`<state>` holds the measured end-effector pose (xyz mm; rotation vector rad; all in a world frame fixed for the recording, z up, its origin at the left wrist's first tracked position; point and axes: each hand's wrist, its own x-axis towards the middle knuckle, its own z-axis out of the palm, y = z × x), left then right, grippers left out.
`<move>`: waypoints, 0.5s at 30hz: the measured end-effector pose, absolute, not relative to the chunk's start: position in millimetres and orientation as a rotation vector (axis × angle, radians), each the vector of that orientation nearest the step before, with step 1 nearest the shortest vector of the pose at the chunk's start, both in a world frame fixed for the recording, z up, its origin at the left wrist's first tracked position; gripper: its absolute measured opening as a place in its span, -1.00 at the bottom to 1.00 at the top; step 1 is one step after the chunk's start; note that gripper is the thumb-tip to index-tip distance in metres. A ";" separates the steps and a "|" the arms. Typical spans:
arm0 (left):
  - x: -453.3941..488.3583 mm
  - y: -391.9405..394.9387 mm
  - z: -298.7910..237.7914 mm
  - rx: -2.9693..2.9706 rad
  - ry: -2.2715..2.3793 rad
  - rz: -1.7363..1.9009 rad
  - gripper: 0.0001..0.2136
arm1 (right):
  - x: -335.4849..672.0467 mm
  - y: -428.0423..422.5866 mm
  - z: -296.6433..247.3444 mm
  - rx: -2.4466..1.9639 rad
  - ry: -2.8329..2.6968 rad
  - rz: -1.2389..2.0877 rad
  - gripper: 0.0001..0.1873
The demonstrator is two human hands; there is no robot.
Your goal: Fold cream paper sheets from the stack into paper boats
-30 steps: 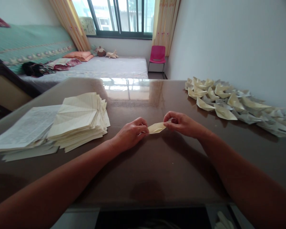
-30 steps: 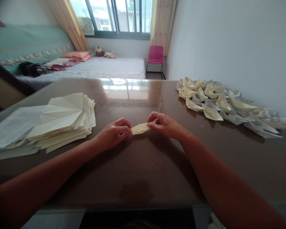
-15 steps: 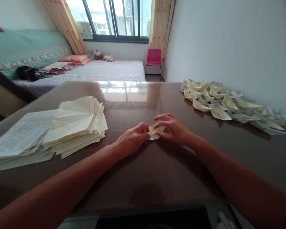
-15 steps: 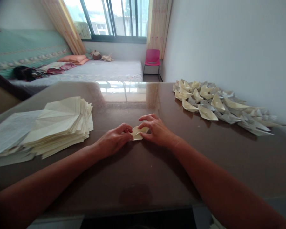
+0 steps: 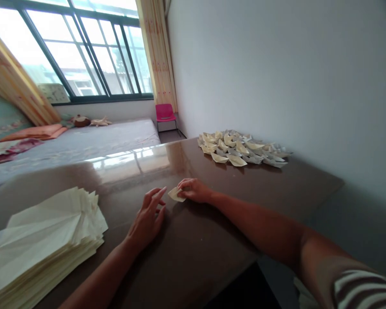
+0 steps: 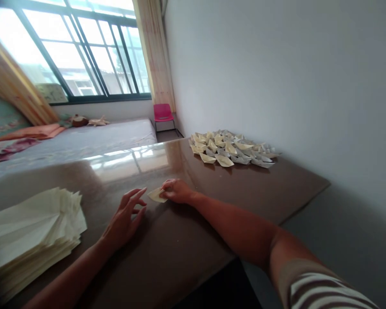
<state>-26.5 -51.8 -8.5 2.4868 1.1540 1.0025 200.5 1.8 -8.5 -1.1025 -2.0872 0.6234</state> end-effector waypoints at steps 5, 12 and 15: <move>-33.3 -36.3 -18.4 2.447 1.262 1.026 -0.60 | 199.9 8.7 -9.9 -1.302 -1.952 0.563 -0.78; -35.0 -43.4 -24.6 2.659 1.234 0.934 -0.68 | 257.5 44.1 40.4 -1.565 -2.016 0.278 -0.79; -34.1 -45.9 -23.3 2.705 1.263 0.902 -0.70 | 319.5 53.0 68.9 -1.779 -1.948 -0.029 -0.76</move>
